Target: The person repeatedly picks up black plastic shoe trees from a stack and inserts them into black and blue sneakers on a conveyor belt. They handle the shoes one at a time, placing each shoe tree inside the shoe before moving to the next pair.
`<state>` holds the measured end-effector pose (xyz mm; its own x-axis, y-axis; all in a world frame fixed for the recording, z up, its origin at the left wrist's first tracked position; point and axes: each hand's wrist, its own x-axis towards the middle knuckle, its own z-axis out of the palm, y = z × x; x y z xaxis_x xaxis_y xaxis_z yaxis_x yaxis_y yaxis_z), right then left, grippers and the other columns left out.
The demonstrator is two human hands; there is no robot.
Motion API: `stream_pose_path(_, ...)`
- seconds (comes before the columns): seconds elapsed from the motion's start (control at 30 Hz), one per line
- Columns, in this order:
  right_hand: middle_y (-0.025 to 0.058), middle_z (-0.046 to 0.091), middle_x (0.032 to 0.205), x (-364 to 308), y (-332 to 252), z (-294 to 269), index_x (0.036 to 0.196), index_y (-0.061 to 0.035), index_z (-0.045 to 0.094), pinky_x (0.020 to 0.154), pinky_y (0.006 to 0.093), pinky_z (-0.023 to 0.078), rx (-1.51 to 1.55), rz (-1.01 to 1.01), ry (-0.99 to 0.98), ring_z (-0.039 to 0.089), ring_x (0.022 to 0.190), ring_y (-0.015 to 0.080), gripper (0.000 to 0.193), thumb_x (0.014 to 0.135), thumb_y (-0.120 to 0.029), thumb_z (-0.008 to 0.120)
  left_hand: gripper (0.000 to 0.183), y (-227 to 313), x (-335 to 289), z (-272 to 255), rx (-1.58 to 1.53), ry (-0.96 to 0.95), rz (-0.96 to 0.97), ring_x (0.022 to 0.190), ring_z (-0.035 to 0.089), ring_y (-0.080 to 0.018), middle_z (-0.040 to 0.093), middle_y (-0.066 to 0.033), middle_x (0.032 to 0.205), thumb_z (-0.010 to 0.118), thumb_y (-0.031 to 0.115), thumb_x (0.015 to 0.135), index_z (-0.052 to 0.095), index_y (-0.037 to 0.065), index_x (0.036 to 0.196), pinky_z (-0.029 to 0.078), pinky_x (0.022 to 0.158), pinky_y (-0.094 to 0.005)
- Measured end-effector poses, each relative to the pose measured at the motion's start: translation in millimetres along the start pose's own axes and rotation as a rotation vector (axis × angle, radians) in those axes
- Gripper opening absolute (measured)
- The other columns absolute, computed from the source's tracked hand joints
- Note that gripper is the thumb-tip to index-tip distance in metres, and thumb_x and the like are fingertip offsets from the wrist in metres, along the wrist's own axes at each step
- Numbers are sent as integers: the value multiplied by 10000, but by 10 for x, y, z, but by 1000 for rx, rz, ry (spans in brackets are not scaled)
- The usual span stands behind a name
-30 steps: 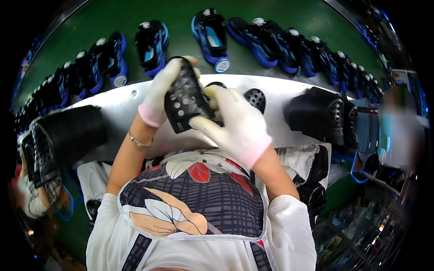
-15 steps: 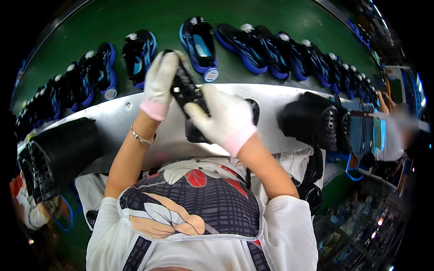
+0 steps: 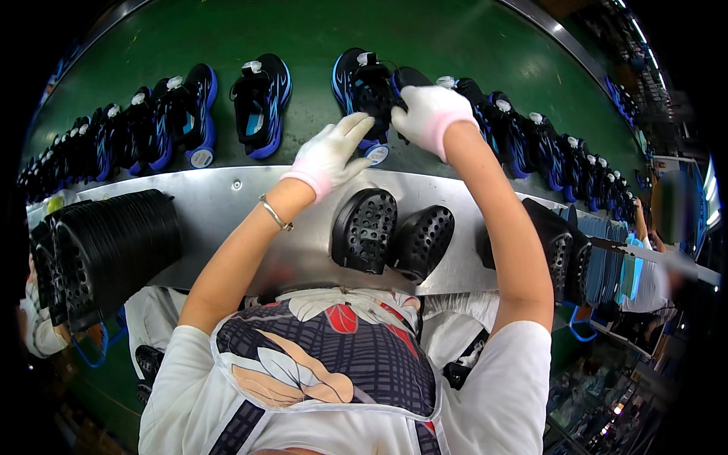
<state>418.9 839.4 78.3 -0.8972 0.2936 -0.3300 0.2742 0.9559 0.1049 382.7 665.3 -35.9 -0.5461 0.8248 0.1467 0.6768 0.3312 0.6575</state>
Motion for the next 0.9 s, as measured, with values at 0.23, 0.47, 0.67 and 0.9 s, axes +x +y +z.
stream_pose_path(0.23,202,694,996,510,-409,219,969,-14,679,823,436,530,-109,82,-51,675,947,349,302,891,-212,465,461,53,218,0,89,-118,-94,1032,574,-318,538,-73,1257,650,316,832,544,96,1222,494,875,-447)
stream_pose_path(0.47,180,702,1009,628,-568,387,1018,-12,676,784,413,553,-80,136,-26,690,938,330,235,870,-116,526,487,-39,350,-40,-75,-226,-215,1026,600,-376,619,-156,1168,677,315,763,588,75,1178,490,893,-447)
stream_pose_path(0.67,222,681,992,670,-490,275,1007,-4,691,817,431,539,91,45,-156,664,941,363,292,867,-224,558,330,-111,480,4,-13,-375,-260,994,636,-309,669,-112,1081,639,318,812,679,133,1083,516,871,-397)
stream_pose_path(0.9,215,666,1066,836,-512,450,1064,-12,681,853,415,541,105,72,-128,652,983,361,279,858,-168,575,334,-41,555,-53,74,-450,-333,999,647,-308,677,-113,1096,638,287,792,688,151,1093,527,868,-394)
